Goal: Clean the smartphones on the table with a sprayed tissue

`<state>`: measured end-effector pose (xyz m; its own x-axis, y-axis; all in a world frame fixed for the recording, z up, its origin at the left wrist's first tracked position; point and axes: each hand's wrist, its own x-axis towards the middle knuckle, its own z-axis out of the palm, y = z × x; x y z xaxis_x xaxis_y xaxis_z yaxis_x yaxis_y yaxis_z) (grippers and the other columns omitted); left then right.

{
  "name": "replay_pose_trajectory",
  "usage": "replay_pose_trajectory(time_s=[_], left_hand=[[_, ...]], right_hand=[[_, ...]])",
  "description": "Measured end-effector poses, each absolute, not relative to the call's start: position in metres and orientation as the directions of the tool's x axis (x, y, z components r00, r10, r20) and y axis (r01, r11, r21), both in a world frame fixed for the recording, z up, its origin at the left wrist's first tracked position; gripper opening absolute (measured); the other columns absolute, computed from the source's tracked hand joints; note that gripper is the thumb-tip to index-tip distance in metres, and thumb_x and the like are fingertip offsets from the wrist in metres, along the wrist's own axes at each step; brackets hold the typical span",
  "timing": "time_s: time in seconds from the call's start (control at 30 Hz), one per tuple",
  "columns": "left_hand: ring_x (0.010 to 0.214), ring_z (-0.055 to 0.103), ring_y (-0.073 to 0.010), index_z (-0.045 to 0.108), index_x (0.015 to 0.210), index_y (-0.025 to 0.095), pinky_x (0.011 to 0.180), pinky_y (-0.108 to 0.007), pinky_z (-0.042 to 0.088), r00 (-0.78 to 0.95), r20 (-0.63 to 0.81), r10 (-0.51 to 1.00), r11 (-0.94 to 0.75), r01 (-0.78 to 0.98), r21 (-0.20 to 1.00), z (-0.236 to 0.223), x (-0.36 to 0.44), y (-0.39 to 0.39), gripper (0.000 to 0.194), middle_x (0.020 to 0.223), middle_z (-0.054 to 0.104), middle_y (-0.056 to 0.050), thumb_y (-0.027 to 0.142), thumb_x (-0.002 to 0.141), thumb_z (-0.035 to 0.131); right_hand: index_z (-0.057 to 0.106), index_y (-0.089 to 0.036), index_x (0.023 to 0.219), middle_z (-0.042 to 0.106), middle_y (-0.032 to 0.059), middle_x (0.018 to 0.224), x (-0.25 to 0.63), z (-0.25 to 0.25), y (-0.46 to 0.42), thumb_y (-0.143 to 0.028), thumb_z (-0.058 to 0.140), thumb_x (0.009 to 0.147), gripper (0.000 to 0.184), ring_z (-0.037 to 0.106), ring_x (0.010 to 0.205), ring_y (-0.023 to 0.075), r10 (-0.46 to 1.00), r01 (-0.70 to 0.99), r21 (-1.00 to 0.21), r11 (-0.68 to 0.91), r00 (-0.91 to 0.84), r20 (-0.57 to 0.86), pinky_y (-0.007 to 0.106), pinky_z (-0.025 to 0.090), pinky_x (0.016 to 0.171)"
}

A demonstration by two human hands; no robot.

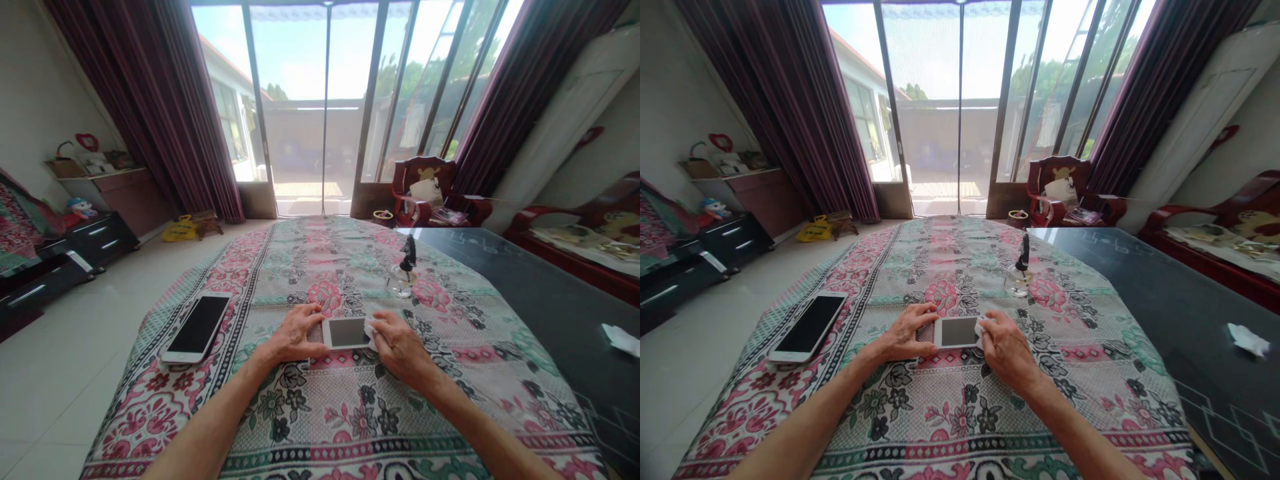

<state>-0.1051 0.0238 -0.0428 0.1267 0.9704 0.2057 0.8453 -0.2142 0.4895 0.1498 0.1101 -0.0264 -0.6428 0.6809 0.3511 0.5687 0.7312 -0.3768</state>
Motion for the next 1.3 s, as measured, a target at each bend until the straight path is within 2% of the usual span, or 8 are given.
replay_pose_trajectory(time_s=[0.23, 0.43, 0.57, 0.7, 0.9, 1.03, 1.17, 1.3], left_hand=[[0.122, 0.044, -0.0302, 0.063, 0.111, 0.020, 0.104, -0.044, 0.038, 0.119, 0.253, 0.960, -0.228, 0.858, 0.459, -0.045, -0.103, 0.024, 0.060, 0.132, 0.051, -0.010, 0.044, 0.058, 0.081], [0.115, 0.049, -0.0306, 0.063, 0.090, 0.017, 0.100, -0.045, 0.041, 0.086, 0.358, 0.930, -0.227, 0.899, 0.374, -0.041, -0.093, 0.020, 0.055, 0.119, 0.057, -0.012, 0.057, 0.056, 0.080], [0.105, 0.052, -0.0314, 0.062, 0.079, 0.016, 0.094, -0.047, 0.044, 0.066, 0.407, 0.911, -0.204, 0.930, 0.306, -0.037, -0.080, 0.017, 0.058, 0.108, 0.061, -0.013, 0.068, 0.056, 0.073], [0.097, 0.054, -0.0268, 0.060, 0.070, 0.018, 0.089, -0.042, 0.047, 0.144, 0.402, 0.904, -0.287, 0.902, 0.322, -0.039, -0.079, 0.017, 0.044, 0.097, 0.062, -0.009, 0.059, 0.061, 0.076], [0.101, 0.054, -0.0237, 0.064, 0.086, 0.018, 0.092, -0.038, 0.046, 0.186, 0.404, 0.896, -0.366, 0.824, 0.433, -0.042, -0.093, 0.018, 0.038, 0.105, 0.062, -0.007, 0.039, 0.060, 0.081], [0.102, 0.054, -0.0218, 0.068, 0.089, 0.019, 0.093, -0.036, 0.046, 0.219, 0.395, 0.892, -0.395, 0.804, 0.445, -0.040, -0.096, 0.016, 0.025, 0.110, 0.061, -0.007, 0.027, 0.066, 0.076], [0.098, 0.056, -0.0214, 0.069, 0.085, 0.020, 0.092, -0.037, 0.047, 0.214, 0.400, 0.891, -0.394, 0.803, 0.447, -0.038, -0.089, 0.014, 0.018, 0.105, 0.064, -0.006, 0.027, 0.069, 0.074], [0.098, 0.056, -0.0228, 0.069, 0.092, 0.019, 0.092, -0.038, 0.047, 0.197, 0.405, 0.893, -0.383, 0.805, 0.452, -0.038, -0.084, 0.015, 0.027, 0.103, 0.065, -0.008, 0.031, 0.068, 0.074]], right_hand=[[0.068, -0.018, 0.088, 0.063, 0.0090, 0.108, 0.137, -0.028, 0.121, -0.014, 0.043, 0.085, 0.025, 0.061, 0.094, 0.0187, 0.680, 0.529, -0.446, 0.722, -0.663, 0.314, 0.030, 0.047, 0.087], [0.069, -0.018, 0.084, 0.066, 0.0074, 0.101, 0.108, -0.027, 0.145, -0.013, 0.045, 0.083, 0.024, 0.062, 0.092, 0.0180, 0.649, 0.440, -0.508, 0.740, -0.667, 0.367, 0.028, 0.048, 0.084], [0.070, -0.019, 0.085, 0.067, 0.0073, 0.102, 0.086, -0.031, 0.155, -0.012, 0.048, 0.081, 0.024, 0.063, 0.093, 0.0185, 0.574, 0.305, -0.544, 0.782, -0.691, 0.438, 0.031, 0.049, 0.086], [0.069, -0.020, 0.094, 0.064, 0.0077, 0.108, 0.079, -0.039, 0.154, -0.013, 0.048, 0.084, 0.025, 0.062, 0.098, 0.0189, 0.547, 0.246, -0.550, 0.798, -0.680, 0.489, 0.034, 0.049, 0.089], [0.063, -0.018, 0.101, 0.055, 0.0095, 0.115, 0.083, -0.045, 0.149, -0.011, 0.054, 0.079, 0.025, 0.054, 0.107, 0.0206, 0.545, 0.277, -0.502, 0.819, -0.648, 0.532, 0.036, 0.045, 0.096], [0.064, -0.017, 0.093, 0.056, 0.0094, 0.111, 0.083, -0.042, 0.146, -0.019, 0.053, 0.086, 0.014, 0.054, 0.104, 0.0205, 0.531, 0.321, -0.445, 0.836, -0.675, 0.512, 0.037, 0.044, 0.096], [0.066, -0.018, 0.087, 0.055, 0.0091, 0.116, 0.086, -0.035, 0.142, -0.023, 0.047, 0.091, 0.021, 0.052, 0.109, 0.0210, 0.514, 0.375, -0.360, 0.854, -0.712, 0.478, 0.037, 0.041, 0.099], [0.066, -0.018, 0.087, 0.058, 0.0083, 0.109, 0.089, -0.030, 0.141, -0.021, 0.047, 0.092, 0.020, 0.052, 0.105, 0.0208, 0.512, 0.413, -0.304, 0.858, -0.732, 0.451, 0.036, 0.041, 0.097]])
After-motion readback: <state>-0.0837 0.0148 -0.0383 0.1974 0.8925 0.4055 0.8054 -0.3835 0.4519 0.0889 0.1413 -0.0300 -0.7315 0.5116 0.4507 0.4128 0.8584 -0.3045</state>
